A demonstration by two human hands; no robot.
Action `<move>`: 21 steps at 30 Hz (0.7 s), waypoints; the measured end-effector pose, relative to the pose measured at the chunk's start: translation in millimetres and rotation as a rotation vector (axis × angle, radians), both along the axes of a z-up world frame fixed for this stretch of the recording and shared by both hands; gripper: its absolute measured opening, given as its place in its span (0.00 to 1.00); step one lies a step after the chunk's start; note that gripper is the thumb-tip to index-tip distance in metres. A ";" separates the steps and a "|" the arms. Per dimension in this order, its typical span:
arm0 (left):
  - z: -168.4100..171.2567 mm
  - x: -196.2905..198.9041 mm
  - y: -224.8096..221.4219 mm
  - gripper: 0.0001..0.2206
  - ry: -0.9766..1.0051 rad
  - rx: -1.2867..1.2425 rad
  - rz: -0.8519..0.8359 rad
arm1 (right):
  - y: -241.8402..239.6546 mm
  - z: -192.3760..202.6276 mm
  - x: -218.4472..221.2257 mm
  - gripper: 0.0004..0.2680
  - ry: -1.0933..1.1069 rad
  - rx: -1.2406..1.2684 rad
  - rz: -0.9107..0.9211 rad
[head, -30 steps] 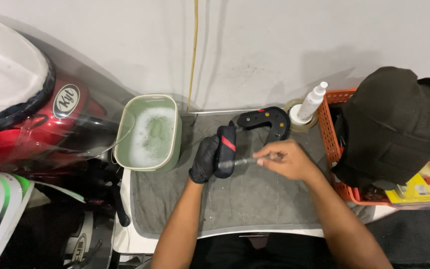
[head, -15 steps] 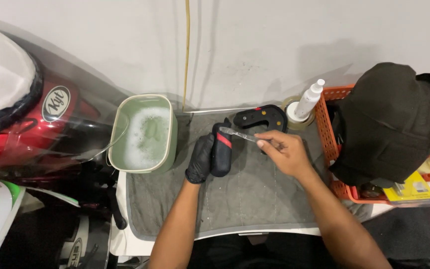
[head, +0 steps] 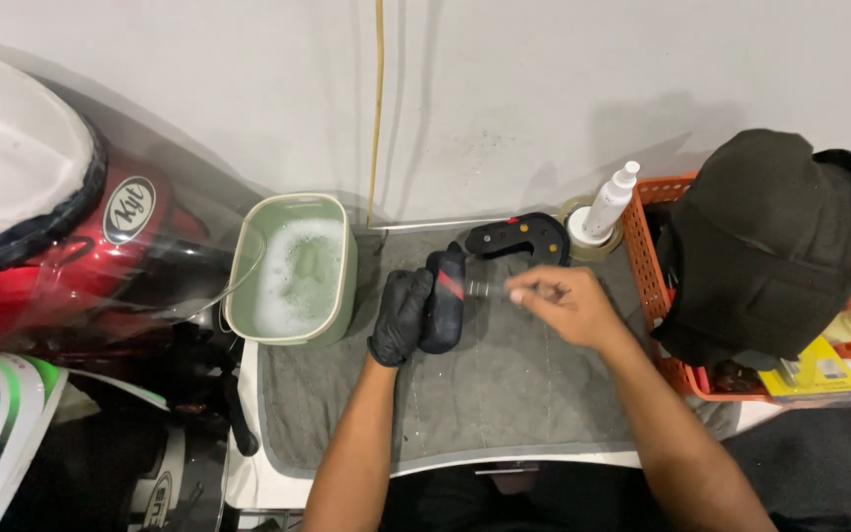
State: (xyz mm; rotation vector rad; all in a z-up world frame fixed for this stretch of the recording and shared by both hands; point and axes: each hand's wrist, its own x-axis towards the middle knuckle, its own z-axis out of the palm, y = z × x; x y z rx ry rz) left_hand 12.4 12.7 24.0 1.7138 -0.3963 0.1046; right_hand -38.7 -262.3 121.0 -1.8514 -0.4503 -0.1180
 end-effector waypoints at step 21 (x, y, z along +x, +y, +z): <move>17.8 -5.9 -1.1 0.22 -0.119 0.264 0.013 | -9.1 -3.3 9.0 0.06 0.022 -0.046 -0.163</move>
